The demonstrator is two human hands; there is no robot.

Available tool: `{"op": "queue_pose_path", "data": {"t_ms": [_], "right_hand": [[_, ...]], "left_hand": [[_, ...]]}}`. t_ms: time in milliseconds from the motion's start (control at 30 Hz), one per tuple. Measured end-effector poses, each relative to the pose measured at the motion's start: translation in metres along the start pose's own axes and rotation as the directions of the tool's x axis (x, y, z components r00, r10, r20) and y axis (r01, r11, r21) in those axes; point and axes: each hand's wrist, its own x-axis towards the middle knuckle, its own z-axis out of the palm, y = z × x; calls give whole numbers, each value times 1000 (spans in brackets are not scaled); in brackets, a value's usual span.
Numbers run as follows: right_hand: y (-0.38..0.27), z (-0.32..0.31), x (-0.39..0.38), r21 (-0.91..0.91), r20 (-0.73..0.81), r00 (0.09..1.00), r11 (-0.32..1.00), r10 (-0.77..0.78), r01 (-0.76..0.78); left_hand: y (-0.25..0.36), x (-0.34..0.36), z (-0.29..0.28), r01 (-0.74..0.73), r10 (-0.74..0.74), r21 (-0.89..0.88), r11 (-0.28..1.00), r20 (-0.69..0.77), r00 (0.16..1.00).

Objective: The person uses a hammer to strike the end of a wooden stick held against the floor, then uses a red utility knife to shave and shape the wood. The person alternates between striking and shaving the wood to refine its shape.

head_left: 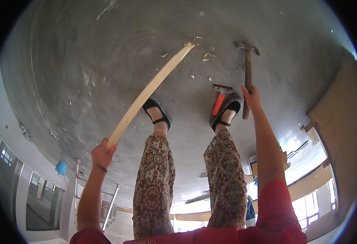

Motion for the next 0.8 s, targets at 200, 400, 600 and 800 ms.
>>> {"op": "queue_pose_path", "data": {"t_ms": [200,400,600,800], "right_hand": [[-148,-3,-18,38,-126,893,897,-432,440],[-198,-17,-33,543,-32,955,797,-296,265],[-205,-34,-37,750,-18,992,655,-124,96],[-206,-29,-37,846,-96,984,509,-148,159]], "left_hand": [[2,-38,-2,-80,80,2,997,-55,995],[13,-59,-4,-118,111,-52,992,-123,986],[17,-74,6,-122,94,-233,965,-128,987],[36,-87,3,-68,88,-244,967,71,994]]}}
